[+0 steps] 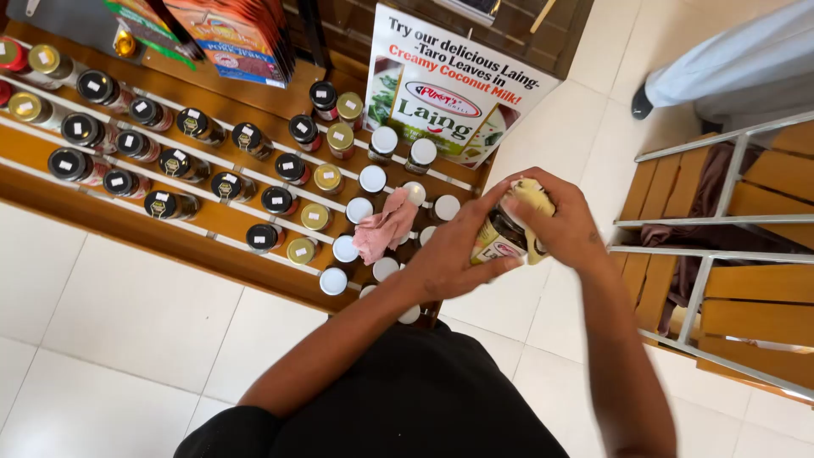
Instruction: Wiping down glass jars, keychains, and candles with a cloth on a retail shelf.
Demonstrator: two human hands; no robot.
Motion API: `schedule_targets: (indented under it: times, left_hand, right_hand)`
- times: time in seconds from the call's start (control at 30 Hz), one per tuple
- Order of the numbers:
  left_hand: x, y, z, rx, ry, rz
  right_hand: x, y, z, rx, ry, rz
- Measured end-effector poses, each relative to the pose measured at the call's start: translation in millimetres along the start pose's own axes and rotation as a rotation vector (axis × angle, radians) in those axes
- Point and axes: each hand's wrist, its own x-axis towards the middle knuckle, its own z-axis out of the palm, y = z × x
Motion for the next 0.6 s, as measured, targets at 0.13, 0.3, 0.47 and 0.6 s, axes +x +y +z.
schedule_targets:
  times: [0.13, 0.3, 0.47, 0.6]
  left_hand:
    - [-7.1, -6.5, 14.6, -0.222, 0.077, -0.026]
    - [-22.3, -54.0, 29.3, -0.776, 0.296, -0.297]
    - [-45.1, -91.0, 19.2, -1.367, 0.303, -0.491]
    - [-53.0, -85.1, 13.9, -1.581, 0.275, -0.532]
  right_hand:
    - [-13.9, -2.7, 64.4, 0.133, 0.524, -0.227]
    - [-24.9, -16.1, 112.5, -0.327, 0.430, -0.444]
    - [-55.3, 7.1, 146.2, -0.412, 0.278, -0.443]
    - [-58.0, 0.2, 155.3, -0.328, 0.343, -0.444]
